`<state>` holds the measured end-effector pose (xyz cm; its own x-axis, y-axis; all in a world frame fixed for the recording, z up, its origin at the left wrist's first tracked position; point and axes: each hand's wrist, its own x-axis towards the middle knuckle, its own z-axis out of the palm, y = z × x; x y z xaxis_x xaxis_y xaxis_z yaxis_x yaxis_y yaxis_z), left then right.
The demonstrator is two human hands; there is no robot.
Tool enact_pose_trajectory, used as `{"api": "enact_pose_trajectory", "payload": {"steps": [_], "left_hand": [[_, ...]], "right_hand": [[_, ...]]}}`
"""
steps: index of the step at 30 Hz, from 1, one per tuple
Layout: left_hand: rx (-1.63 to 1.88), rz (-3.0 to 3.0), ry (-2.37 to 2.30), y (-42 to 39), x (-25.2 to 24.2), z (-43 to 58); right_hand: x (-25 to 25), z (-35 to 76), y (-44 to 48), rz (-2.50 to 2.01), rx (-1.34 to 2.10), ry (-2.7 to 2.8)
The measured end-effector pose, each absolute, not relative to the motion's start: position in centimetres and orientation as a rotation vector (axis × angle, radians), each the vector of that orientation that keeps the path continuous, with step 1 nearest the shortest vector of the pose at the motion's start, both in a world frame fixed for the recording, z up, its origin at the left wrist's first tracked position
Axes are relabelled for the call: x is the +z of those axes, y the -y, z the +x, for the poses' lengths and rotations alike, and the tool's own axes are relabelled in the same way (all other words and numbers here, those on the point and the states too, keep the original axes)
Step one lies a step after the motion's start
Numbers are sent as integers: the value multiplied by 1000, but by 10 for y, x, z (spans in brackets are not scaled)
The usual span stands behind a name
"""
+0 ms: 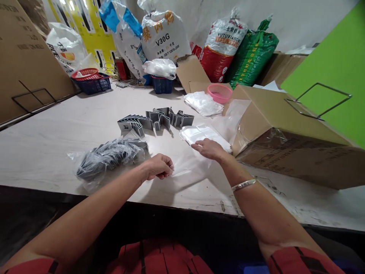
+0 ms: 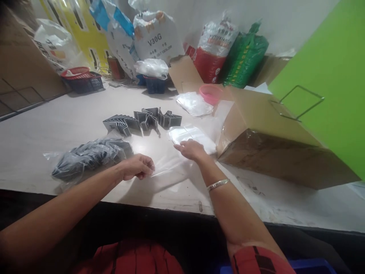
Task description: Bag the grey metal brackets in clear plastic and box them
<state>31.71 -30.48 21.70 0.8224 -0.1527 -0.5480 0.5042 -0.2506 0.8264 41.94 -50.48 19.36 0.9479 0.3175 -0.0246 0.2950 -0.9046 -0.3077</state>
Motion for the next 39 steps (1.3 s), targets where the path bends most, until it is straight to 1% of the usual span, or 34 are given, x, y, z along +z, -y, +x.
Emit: {"api": "enact_pose_trajectory", "payload": {"steps": [4,7,10,12,15,20,24,28,30,34,36,39], "left_hand": [[-517,1700,-362,298,219,307],[-470,1668,-416,293,218,303],[-459,1654,-425,291,215,302],[-445,1646,-442,292,214,302],[-411,1606,-441,297,213,300],[-317,1548,-411,304,209,297],[-256,1477,-332,309,205,294],[-197,1438,-298,314,201,290],[-168,1416,-266,317,200,289],[-183,1404,-233,316,202,286],[-215,1476,-209,313,204,283],[-199,1825,-69,308,205,275]], "right_hand": [[197,436,506,-2803,53,443],[198,424,502,-2770,-187,411],[200,385,495,-2604,-491,514],[202,352,489,-2448,-585,623],[202,307,483,-2288,-691,646],[189,266,472,-2201,-658,633],[177,254,462,-2250,-638,632],[173,250,454,-2251,-691,541],[172,252,453,-2227,-617,426],[171,264,458,-2169,-313,290],[172,273,463,-2165,-308,272],[178,283,473,-2231,-465,254]]}}
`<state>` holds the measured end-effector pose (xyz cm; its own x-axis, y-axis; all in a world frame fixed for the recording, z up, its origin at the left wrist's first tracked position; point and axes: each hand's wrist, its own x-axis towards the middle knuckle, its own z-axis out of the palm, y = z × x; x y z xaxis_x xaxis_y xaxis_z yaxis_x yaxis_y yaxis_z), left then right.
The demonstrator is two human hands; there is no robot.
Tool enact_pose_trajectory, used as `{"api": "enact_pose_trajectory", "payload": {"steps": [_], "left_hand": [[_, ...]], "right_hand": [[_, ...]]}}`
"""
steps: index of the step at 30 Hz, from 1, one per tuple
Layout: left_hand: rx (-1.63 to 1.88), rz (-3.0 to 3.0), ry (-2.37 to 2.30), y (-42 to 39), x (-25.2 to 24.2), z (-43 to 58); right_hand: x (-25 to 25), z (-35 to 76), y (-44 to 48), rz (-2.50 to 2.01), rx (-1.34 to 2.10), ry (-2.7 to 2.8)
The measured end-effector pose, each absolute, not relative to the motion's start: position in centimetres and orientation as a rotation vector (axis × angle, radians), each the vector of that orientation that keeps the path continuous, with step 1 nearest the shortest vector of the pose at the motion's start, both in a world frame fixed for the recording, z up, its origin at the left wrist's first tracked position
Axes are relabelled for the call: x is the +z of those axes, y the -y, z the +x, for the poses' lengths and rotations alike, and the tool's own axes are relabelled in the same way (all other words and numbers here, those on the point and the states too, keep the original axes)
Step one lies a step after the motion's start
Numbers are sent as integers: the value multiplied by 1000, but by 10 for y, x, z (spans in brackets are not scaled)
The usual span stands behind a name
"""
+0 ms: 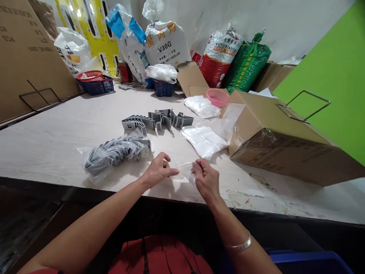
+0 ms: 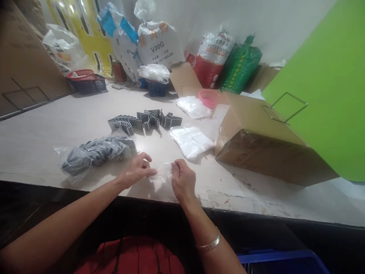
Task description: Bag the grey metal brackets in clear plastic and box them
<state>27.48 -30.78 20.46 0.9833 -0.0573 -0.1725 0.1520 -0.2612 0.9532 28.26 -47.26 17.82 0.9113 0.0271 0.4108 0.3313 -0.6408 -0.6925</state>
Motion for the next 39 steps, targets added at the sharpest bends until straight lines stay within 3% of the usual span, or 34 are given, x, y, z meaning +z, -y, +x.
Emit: {"api": "enact_pose_trajectory", "payload": {"steps": [4,7,11,16,20,27,35,39], "left_hand": [[311,2415,215,311,199,264],[716,2515,417,316,194,262],[982,2575,513,314,190,264],[994,2685,584,302,183,264],[1017,2792,505,291,176,264],[1092,2708,389,280,154,261],[938,2669,559,279,145,266],[908,2642,551,278,142,269]], "right_hand": [[193,286,475,-2417,-827,558],[203,284,471,-2466,-1064,854],[208,286,467,-2440,-1225,1077],[198,296,474,-2454,-1133,1426],[191,305,483,-2526,-799,1663],[200,355,478,-2369,-143,1066],[200,468,427,-2649,-493,187],[195,519,436,-2638,-427,47]]}}
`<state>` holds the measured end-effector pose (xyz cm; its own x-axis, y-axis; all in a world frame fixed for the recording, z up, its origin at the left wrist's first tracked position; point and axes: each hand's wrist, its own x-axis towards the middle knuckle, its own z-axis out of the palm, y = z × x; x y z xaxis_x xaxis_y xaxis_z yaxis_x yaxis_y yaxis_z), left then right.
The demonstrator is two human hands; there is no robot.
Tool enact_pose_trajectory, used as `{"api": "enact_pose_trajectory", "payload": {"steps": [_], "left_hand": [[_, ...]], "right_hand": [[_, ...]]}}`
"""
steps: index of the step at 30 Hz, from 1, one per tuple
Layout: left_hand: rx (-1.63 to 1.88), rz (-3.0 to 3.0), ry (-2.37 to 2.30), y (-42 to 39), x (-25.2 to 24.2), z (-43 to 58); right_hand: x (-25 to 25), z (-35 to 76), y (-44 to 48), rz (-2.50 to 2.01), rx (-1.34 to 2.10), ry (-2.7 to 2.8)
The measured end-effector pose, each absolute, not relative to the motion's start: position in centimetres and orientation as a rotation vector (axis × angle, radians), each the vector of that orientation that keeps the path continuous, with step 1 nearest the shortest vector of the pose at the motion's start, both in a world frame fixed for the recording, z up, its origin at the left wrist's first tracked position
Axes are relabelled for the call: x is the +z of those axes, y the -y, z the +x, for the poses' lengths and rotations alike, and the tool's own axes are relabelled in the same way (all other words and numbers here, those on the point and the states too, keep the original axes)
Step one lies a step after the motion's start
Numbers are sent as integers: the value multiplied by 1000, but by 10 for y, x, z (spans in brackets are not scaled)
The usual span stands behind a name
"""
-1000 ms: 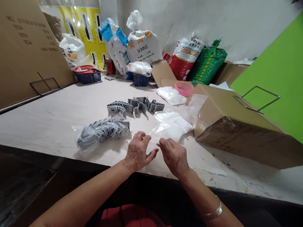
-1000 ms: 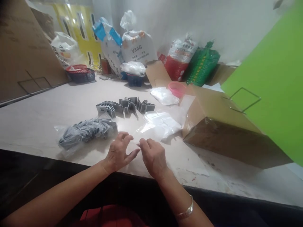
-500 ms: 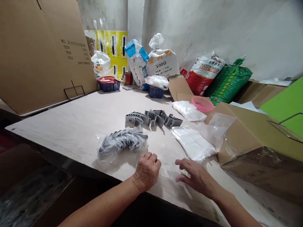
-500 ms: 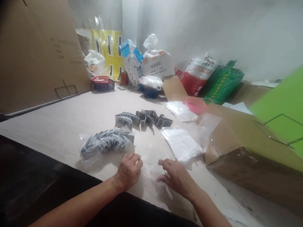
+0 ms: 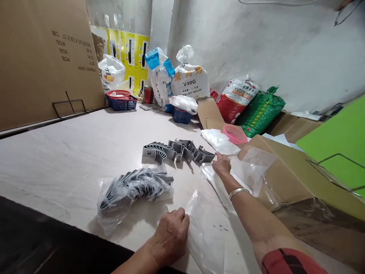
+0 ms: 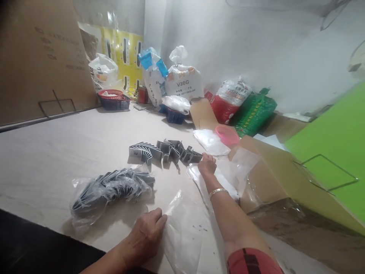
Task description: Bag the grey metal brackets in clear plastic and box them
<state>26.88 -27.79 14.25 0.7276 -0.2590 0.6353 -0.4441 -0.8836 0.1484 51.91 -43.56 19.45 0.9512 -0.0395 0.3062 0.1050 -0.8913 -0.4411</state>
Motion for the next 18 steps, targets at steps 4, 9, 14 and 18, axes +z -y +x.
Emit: {"api": "enact_pose_trajectory", "payload": {"steps": [4,9,14,18], "left_hand": [[928,2602,552,279,141,271],[961,2567,562,279,143,273],[943,2582,541,277,145,274],[880,2621,525,276,145,275]], "right_hand": [[188,554,449,-2551,-257,201],[183,576,457,-2382,-186,361],[195,570,480,-2216,-317,374],[210,521,502,-1994,-431,439]]}}
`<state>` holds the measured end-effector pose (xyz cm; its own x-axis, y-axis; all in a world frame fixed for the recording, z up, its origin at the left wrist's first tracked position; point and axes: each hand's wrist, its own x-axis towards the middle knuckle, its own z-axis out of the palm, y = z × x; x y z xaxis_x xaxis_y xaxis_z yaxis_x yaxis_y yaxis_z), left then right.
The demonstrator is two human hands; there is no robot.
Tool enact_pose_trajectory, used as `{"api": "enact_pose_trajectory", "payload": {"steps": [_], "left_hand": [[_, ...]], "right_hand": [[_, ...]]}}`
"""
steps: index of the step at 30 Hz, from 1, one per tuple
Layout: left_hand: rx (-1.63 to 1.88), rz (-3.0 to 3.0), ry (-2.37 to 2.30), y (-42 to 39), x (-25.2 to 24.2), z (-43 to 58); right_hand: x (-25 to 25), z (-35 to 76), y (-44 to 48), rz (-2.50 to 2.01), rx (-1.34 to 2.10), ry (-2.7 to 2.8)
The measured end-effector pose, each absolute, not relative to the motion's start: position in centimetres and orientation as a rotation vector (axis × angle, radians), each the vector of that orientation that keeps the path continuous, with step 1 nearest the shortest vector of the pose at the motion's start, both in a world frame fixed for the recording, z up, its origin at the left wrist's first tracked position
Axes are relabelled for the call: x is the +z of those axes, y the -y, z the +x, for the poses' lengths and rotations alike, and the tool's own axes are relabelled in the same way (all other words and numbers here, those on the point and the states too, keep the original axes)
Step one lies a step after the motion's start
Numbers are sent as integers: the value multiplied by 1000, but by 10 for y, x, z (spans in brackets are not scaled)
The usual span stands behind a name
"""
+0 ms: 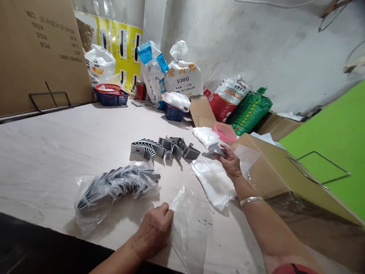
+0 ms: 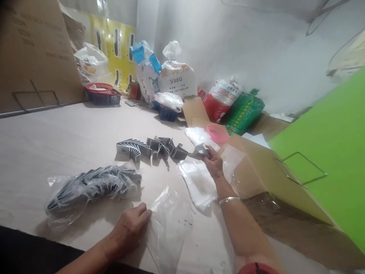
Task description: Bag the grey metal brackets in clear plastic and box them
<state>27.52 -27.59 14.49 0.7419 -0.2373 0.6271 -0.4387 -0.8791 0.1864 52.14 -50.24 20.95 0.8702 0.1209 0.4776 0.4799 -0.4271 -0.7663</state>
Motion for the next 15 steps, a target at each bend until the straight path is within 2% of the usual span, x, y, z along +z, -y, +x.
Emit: {"api": "enact_pose_trajectory", "payload": {"steps": [4,6,11,15], "left_hand": [[756,2638,514,274,149,273],[689,2624,501,273,152,272],[661,2628,501,273,157,268],[716,2638,542,274,155,268]], "right_hand": [[203,446,518,-1882,-423,645],[192,416,525,-2000,-476,685],[163,390,542,-2405,-867,552],[160,385,549,-2500,-915,553]]}}
